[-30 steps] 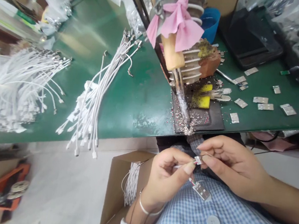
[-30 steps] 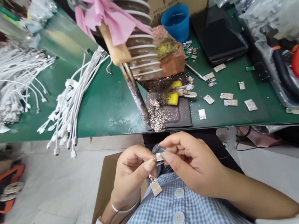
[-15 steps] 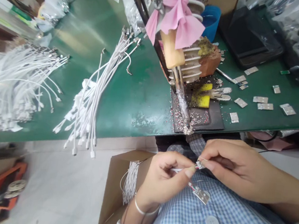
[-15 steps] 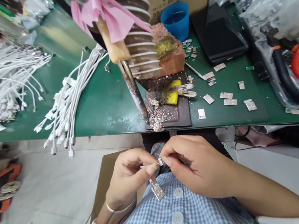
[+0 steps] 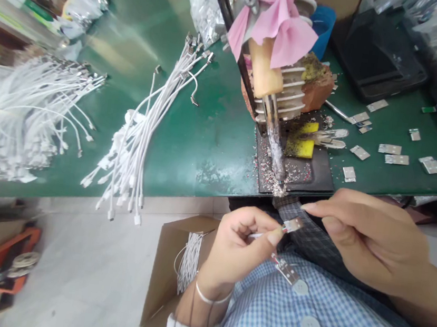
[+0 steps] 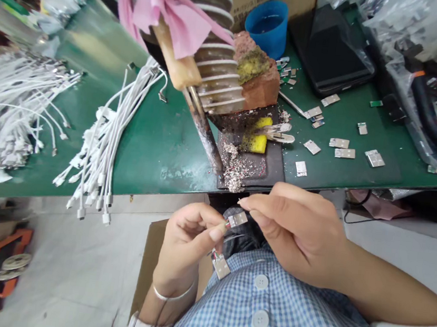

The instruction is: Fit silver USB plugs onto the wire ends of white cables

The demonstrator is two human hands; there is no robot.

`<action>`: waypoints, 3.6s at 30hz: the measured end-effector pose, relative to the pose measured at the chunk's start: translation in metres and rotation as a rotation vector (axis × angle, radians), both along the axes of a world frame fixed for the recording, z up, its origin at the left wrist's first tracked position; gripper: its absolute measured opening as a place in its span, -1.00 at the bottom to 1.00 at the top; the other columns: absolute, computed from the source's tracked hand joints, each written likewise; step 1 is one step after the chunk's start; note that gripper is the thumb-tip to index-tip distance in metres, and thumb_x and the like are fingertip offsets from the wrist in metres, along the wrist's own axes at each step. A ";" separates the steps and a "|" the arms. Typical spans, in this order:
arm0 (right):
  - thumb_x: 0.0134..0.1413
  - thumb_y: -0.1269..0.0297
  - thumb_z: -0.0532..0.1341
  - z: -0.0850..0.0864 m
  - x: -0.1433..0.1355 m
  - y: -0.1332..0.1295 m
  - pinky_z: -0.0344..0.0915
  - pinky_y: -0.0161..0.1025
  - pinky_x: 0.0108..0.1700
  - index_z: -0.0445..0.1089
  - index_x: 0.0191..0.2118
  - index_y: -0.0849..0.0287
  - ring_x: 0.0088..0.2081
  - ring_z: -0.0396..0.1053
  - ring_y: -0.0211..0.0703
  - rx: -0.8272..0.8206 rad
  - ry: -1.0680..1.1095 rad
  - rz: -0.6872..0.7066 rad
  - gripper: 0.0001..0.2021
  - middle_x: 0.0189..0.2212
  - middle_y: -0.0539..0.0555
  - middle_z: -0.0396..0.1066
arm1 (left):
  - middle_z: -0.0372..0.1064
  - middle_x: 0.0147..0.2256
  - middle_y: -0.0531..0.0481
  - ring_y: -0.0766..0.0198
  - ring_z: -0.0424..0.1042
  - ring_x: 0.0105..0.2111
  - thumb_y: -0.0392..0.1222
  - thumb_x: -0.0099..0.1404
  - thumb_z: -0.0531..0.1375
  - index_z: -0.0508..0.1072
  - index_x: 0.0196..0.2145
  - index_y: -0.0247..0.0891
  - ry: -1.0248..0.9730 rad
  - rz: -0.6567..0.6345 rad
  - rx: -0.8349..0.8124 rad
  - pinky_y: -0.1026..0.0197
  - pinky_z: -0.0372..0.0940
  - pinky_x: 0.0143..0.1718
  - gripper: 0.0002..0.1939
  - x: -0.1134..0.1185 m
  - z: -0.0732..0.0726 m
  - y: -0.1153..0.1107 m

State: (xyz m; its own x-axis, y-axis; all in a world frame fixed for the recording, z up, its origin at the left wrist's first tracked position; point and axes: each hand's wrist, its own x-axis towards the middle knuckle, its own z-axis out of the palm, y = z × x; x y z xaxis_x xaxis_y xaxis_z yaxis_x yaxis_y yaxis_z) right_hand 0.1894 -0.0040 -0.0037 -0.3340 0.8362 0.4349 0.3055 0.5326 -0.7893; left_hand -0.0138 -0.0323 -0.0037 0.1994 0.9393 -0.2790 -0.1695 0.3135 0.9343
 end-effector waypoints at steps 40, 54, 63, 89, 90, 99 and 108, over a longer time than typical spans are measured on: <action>0.05 0.57 0.19 -0.002 -0.012 0.022 0.45 -0.19 -0.13 0.29 -0.35 0.11 -0.18 0.40 -0.19 0.032 0.088 0.017 -0.82 -0.19 0.07 0.39 | 0.44 -0.61 0.12 0.44 0.40 -0.65 -0.19 0.23 0.34 0.52 -0.44 -0.25 0.147 0.095 0.112 0.42 0.34 -0.61 -0.87 0.005 0.011 0.035; 0.07 0.55 0.19 -0.001 -0.015 0.025 0.44 -0.17 -0.16 0.27 -0.36 0.08 -0.21 0.39 -0.18 0.015 0.099 0.007 -0.81 -0.21 0.06 0.38 | 0.43 -0.62 0.11 0.41 0.41 -0.65 -0.14 0.23 0.34 0.51 -0.44 -0.24 0.163 0.093 0.110 0.39 0.36 -0.61 -0.84 0.004 0.010 0.036; 0.08 0.56 0.19 -0.001 -0.015 0.024 0.42 -0.12 -0.12 0.25 -0.35 0.05 -0.18 0.38 -0.13 -0.053 0.085 0.009 -0.78 -0.21 0.05 0.37 | 0.43 -0.63 0.12 0.43 0.40 -0.66 -0.17 0.23 0.34 0.52 -0.45 -0.24 0.148 0.094 0.121 0.41 0.35 -0.61 -0.86 0.005 0.013 0.036; 0.11 0.51 0.17 -0.003 -0.007 0.020 0.46 -0.22 -0.16 0.26 -0.34 0.07 -0.22 0.46 -0.16 0.002 -0.006 0.065 -0.84 -0.27 0.06 0.44 | 0.40 -0.62 0.10 0.45 0.35 -0.67 -0.20 0.22 0.32 0.50 -0.45 -0.26 0.168 0.023 0.032 0.42 0.31 -0.62 -0.87 0.001 0.011 0.026; 0.13 0.50 0.16 -0.004 -0.006 0.021 0.46 -0.24 -0.17 0.26 -0.34 0.07 -0.23 0.47 -0.18 0.004 -0.015 0.065 -0.85 -0.28 0.06 0.46 | 0.40 -0.63 0.10 0.46 0.35 -0.67 -0.22 0.23 0.31 0.50 -0.45 -0.26 0.152 0.012 0.041 0.44 0.30 -0.62 -0.88 0.002 0.012 0.026; 0.33 0.43 0.04 -0.004 -0.001 0.020 0.38 -0.31 -0.26 0.39 -0.13 0.20 -0.31 0.50 -0.21 0.144 -0.320 0.158 -0.82 -0.34 0.06 0.53 | 0.37 -0.63 0.11 0.50 0.31 -0.67 -0.32 0.24 0.27 0.47 -0.47 -0.28 0.115 -0.065 0.051 0.49 0.26 -0.62 -0.87 0.003 0.011 0.021; 0.31 0.44 0.01 -0.011 -0.002 0.017 0.36 -0.27 -0.33 0.41 -0.27 0.18 -0.44 0.46 -0.20 0.277 -0.341 0.152 -0.77 -0.45 0.03 0.52 | 0.34 -0.66 0.11 0.48 0.28 -0.70 -0.25 0.25 0.29 0.47 -0.47 -0.27 0.148 -0.066 0.046 0.46 0.23 -0.67 -0.86 0.004 0.010 0.022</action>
State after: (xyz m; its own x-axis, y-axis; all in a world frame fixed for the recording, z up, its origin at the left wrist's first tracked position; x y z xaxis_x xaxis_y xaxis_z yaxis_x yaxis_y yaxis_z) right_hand 0.1875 0.0130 -0.0152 -0.6066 0.6343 0.4792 0.4251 0.7682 -0.4787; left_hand -0.0098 -0.0108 0.0064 0.2207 0.9382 -0.2666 -0.0093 0.2754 0.9613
